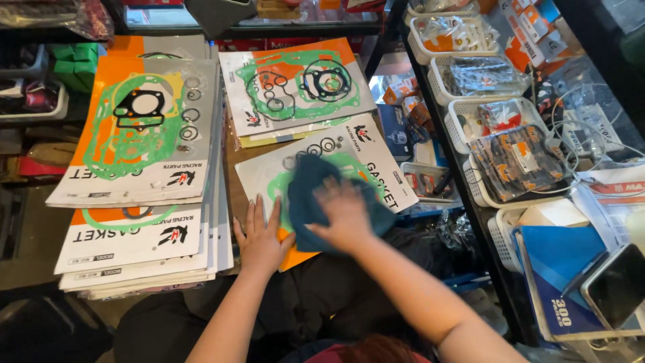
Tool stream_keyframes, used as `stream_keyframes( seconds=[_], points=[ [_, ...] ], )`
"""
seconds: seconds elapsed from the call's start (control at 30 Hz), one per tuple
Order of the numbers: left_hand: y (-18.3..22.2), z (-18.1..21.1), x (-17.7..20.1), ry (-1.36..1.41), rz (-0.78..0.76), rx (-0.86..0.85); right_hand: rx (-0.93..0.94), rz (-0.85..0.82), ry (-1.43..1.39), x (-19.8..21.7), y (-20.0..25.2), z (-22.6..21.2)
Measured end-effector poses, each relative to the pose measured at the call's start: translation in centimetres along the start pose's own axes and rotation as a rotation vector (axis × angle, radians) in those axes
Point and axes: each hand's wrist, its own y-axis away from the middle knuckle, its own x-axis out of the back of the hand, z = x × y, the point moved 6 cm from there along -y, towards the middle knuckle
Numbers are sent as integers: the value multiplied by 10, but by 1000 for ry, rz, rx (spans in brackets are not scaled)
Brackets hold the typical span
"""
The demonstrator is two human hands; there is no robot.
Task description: Cleaning and wiping individual motorcycle engine gasket sets with a cloth in a storage area.
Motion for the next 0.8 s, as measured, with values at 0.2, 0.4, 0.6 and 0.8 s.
stream_keyframes(
  seconds=[0.2, 0.4, 0.6, 0.8],
  points=[
    [0, 0, 10, -31, -64, 22, 247, -311, -166, 11, 4, -13],
    [-2, 6, 19, 16, -123, 53, -294, -220, -107, -29, -43, 120],
    [-3, 6, 21, 8, -90, 52, -425, -61, 98, -52, -61, 83],
    [-4, -17, -25, -73, -80, 55, 301, 163, -189, 0, -21, -60]
  ],
)
